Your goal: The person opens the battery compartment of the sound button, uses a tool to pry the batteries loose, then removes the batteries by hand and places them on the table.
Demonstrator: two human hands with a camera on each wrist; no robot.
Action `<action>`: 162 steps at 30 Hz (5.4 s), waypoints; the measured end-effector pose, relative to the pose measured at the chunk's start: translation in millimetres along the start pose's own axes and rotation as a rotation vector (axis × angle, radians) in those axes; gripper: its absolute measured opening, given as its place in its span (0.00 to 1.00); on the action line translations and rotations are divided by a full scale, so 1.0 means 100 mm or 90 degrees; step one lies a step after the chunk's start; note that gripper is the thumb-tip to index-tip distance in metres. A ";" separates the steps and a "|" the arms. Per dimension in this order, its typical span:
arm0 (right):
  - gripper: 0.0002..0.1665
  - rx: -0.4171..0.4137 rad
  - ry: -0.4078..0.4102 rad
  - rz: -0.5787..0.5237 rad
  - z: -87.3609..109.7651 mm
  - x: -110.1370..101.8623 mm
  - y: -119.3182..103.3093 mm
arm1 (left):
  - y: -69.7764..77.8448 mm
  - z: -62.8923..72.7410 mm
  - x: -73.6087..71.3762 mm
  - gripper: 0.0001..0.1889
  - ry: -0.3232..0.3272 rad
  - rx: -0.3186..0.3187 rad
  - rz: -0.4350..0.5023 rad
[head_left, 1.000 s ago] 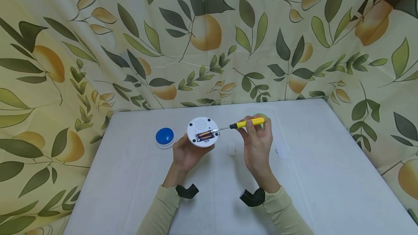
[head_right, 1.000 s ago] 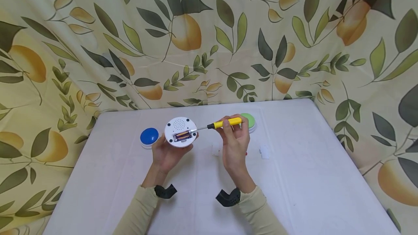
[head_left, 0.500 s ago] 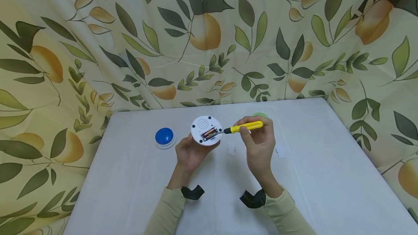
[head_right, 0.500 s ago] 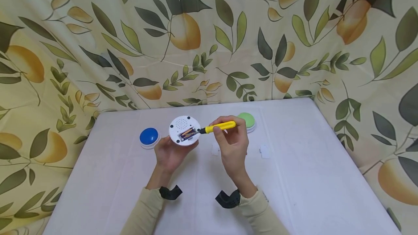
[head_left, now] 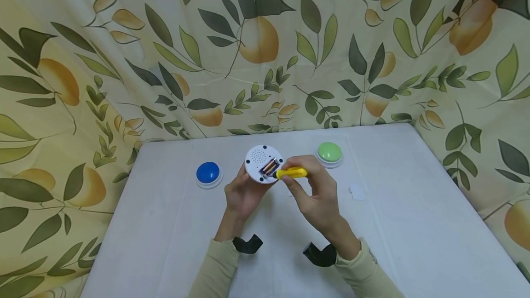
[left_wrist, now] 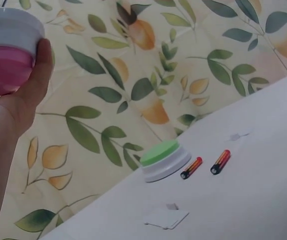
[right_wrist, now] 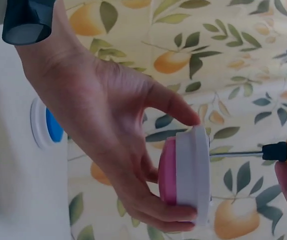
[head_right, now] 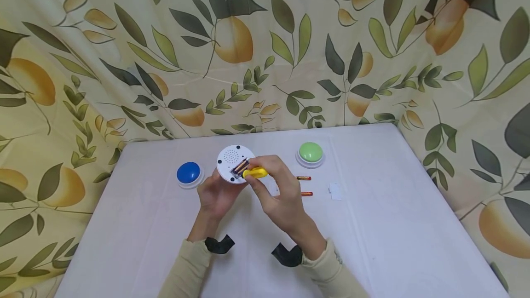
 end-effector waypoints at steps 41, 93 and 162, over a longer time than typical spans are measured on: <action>0.10 -0.534 0.011 0.378 0.63 0.69 -0.48 | -0.01 -0.01 -0.12 0.40 0.016 0.092 0.011; 0.25 -0.059 -0.499 0.591 1.21 0.85 0.62 | 0.32 0.17 -0.39 0.41 0.063 -0.004 0.032; 0.16 0.097 -0.201 0.367 0.52 0.66 0.63 | -0.05 0.76 -0.57 0.25 0.052 -0.154 0.011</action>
Point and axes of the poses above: each hand's wrist, its own z-axis away from the middle knuckle, its own x-axis out of the palm, y = z × x, the point moved 8 cm from there along -z, towards the middle knuckle, and after that the axes turned 15 degrees about x, right-handed, at the moved point
